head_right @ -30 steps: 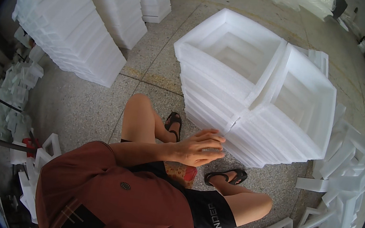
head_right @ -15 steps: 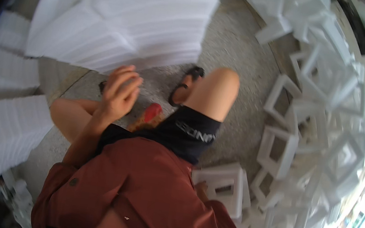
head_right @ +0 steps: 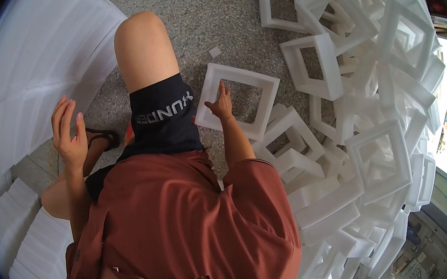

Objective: Stack and organize white foam frames in a warehouse environment.

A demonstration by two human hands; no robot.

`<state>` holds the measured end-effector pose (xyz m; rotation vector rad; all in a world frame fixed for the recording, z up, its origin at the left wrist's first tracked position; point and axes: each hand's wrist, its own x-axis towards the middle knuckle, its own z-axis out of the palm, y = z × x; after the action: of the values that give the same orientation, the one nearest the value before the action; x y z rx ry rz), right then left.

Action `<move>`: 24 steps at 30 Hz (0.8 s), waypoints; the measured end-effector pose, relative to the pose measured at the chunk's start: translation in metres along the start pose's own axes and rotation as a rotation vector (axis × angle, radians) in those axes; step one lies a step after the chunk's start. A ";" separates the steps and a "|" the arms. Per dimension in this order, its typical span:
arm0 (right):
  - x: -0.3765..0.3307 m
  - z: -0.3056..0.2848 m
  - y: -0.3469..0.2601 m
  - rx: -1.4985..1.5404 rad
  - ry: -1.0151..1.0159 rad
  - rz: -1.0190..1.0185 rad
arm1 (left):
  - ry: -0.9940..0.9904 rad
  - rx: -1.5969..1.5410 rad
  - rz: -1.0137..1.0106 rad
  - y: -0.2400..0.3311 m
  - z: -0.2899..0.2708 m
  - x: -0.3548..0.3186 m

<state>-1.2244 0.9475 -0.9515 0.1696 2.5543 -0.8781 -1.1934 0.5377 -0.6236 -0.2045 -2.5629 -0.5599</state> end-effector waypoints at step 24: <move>-0.055 -0.114 -0.130 0.108 0.620 -0.578 | -0.316 0.174 0.732 0.112 0.095 0.112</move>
<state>-1.2482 0.9157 -0.7743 -0.3393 3.2017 -1.3417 -1.3045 0.6833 -0.6027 -1.1803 -2.5463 -0.0230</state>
